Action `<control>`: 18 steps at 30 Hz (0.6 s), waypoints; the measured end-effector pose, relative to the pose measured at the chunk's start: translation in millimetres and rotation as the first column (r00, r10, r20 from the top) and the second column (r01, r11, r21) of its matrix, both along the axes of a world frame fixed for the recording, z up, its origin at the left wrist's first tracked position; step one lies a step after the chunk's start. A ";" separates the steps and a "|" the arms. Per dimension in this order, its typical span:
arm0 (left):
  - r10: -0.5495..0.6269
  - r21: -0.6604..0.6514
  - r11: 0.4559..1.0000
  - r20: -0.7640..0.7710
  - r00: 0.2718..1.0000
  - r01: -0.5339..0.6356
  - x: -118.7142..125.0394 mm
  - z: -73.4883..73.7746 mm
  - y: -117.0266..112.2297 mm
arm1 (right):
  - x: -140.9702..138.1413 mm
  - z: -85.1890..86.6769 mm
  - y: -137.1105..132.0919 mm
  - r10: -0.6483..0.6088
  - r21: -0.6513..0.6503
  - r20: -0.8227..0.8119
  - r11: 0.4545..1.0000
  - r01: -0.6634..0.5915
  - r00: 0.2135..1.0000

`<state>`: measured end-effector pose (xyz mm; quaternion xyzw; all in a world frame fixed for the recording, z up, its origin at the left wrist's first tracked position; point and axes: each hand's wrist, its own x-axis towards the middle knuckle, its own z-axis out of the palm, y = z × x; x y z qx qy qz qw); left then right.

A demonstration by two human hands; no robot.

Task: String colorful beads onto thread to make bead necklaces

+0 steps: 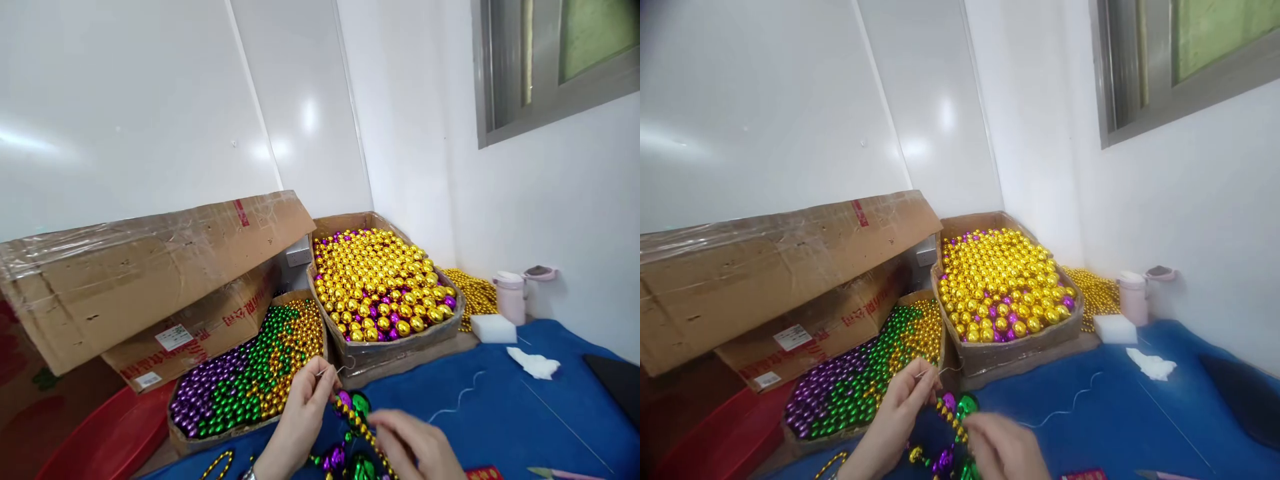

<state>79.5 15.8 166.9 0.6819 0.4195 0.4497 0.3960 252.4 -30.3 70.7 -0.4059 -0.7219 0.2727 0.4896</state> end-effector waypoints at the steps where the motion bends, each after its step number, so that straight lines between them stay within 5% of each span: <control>1: -0.005 0.003 1.000 -0.002 1.000 0.005 0.7 -3.8 -1.7 | -1.6 -0.9 1.8 -0.052 0.063 0.009 0.997 0.051 0.999; 4: 0.009 -0.025 1.000 0.012 1.000 -0.009 -0.6 -18.5 -7.4 | -21.0 -19.2 11.6 -0.052 0.168 0.089 0.985 0.036 0.995; 9: 0.038 -0.083 0.996 0.022 0.999 -0.036 -12.1 -51.1 -13.2 | -57.5 -54.1 20.1 0.040 0.010 -0.013 0.999 -0.040 0.999; 14: 0.072 -0.126 0.990 0.035 0.997 -0.067 -20.9 -81.1 -11.8 | -59.8 -46.2 21.1 -0.037 -0.287 -0.268 0.957 -0.043 0.963; 18: 0.073 -0.073 0.995 -0.010 0.997 -0.074 -16.0 -90.7 -14.2 | -59.9 -36.0 30.2 -0.078 -0.383 -0.403 0.919 -0.091 0.912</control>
